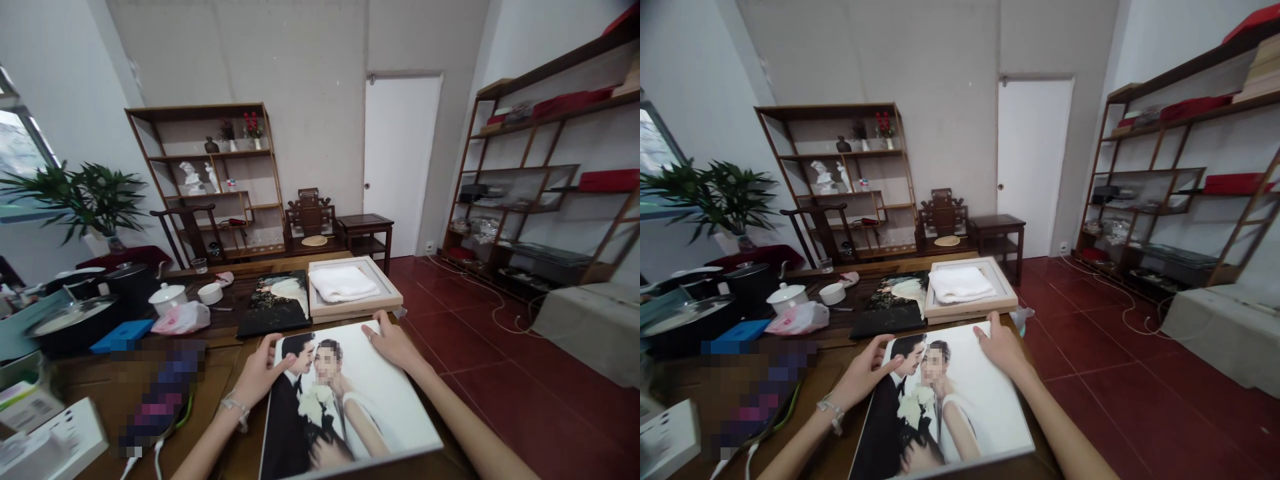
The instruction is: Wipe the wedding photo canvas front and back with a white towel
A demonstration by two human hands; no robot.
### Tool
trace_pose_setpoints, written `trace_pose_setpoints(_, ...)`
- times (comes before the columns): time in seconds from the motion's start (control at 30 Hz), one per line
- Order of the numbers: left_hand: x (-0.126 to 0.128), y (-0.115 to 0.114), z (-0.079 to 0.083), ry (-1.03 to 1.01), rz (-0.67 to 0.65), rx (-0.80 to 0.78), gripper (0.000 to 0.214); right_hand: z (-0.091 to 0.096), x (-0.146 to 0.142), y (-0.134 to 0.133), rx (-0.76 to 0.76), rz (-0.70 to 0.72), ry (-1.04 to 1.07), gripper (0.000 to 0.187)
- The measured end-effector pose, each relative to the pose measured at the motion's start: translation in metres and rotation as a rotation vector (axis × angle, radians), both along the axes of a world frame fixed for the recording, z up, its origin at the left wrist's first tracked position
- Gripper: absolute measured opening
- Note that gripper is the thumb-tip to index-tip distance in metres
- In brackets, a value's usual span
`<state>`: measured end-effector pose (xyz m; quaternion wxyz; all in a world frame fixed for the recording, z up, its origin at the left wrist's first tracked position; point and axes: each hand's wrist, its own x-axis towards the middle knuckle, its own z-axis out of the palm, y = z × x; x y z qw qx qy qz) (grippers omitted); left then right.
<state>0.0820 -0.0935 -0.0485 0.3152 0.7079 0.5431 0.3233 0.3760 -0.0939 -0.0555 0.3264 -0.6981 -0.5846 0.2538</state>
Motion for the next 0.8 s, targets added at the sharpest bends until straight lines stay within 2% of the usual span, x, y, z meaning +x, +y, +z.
trace_pose_setpoints(0.23, 0.007, -0.006, 0.001, 0.163, 0.003, 0.089, 0.050, 0.007, 0.006, -0.003, 0.034, 0.042, -0.328, 0.025)
trace_pose_setpoints(0.4, 0.014, -0.008, 0.001, 0.269, 0.059, 0.190, 0.047, 0.010, 0.006, -0.003, 0.069, 0.080, -0.447, 0.027)
trace_pose_setpoints(0.57, 0.016, -0.007, -0.002, 0.352, 0.072, 0.204, 0.047, 0.009, 0.005, -0.004, 0.118, 0.079, -0.512, 0.029)
trace_pose_setpoints(0.67, 0.015, -0.005, -0.004, 0.355, 0.076, 0.210, 0.046, 0.013, 0.001, -0.006, 0.200, 0.035, -0.543, 0.029)
trace_pose_setpoints(0.8, 0.014, -0.005, -0.006, 0.316, 0.074, 0.221, 0.045, 0.026, -0.011, -0.006, 0.412, 0.052, -0.536, 0.028)
